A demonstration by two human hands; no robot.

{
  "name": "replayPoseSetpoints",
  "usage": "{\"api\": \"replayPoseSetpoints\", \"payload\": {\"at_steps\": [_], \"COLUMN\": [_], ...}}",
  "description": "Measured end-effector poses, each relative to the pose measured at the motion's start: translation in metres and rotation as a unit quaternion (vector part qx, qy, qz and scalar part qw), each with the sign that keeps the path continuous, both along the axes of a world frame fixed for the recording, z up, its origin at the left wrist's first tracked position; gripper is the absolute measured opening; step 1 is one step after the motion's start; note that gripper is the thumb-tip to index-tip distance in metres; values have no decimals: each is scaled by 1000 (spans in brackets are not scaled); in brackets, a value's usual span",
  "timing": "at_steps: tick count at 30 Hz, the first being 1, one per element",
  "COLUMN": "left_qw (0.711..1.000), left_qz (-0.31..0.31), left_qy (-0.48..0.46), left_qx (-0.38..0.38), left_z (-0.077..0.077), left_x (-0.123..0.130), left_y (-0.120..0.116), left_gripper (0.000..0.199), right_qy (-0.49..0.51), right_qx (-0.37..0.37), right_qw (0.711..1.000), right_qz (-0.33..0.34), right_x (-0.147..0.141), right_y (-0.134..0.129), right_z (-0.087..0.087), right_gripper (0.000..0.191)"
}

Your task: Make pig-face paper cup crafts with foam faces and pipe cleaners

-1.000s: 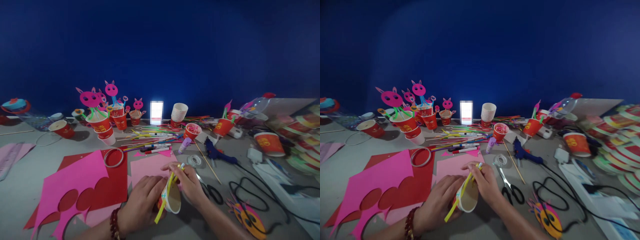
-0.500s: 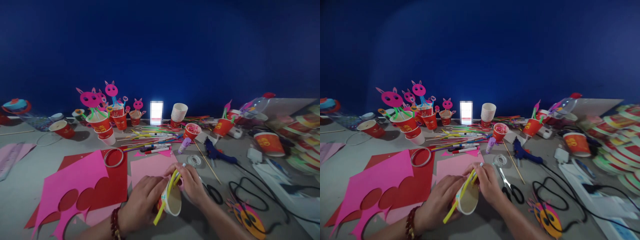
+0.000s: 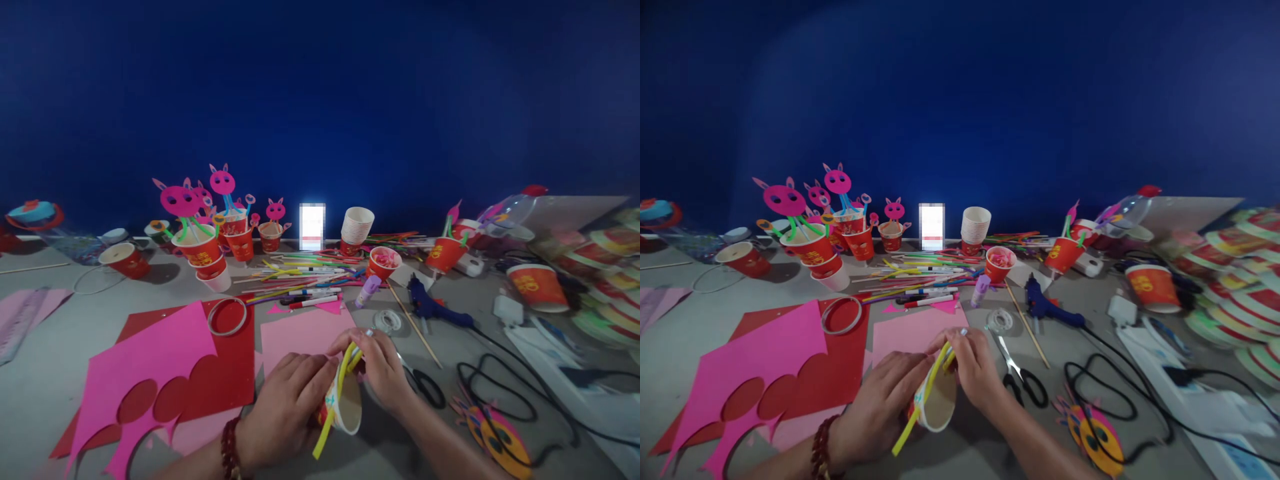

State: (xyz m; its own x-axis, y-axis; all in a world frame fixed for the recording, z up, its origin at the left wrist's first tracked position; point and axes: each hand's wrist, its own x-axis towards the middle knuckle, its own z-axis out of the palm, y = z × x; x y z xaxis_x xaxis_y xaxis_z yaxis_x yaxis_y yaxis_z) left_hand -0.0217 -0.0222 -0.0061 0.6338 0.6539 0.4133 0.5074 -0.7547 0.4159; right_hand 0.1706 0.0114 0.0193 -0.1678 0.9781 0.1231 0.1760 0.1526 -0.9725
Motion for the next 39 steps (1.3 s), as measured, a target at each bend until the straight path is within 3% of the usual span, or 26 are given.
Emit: {"api": "replayPoseSetpoints", "payload": {"at_steps": [4, 7, 13, 20, 28, 34, 39], "left_qw": [999, 981, 880, 788, 791, 790, 787], "left_qz": [-3, 18, -28, -86, -95, -50, -37], "left_qy": [-37, -137, -320, -377, -343, -354, -358], "left_qx": [-31, -137, -350, -480, -498, -498, -501], "left_z": [0, -2, -5, -4, -7, -4, -9], "left_x": [-1, -3, -3, -7, -9, -6, -7], "left_y": [-1, 0, 6, 6, 3, 4, 4], "left_gripper": [68, 73, 72, 80, 84, 85, 85], "right_qy": [-8, -12, -18, 82, 123, 127, 59], "right_qx": [2, -10, 15, -73, -104, -78, -28], "right_qw": [1000, 1000, 999, 992, 981, 983, 995], "right_qz": [4, 6, 23, 67, 109, 104, 73], "right_x": [0, 2, 3, 4, 2, 2, -2], "right_y": [0, 1, 3, 2, 2, 3, 6], "right_z": [0, 0, -2, -10, -5, -2, 3], "right_gripper": [56, 51, 35, 35, 35, 32, 34]}}
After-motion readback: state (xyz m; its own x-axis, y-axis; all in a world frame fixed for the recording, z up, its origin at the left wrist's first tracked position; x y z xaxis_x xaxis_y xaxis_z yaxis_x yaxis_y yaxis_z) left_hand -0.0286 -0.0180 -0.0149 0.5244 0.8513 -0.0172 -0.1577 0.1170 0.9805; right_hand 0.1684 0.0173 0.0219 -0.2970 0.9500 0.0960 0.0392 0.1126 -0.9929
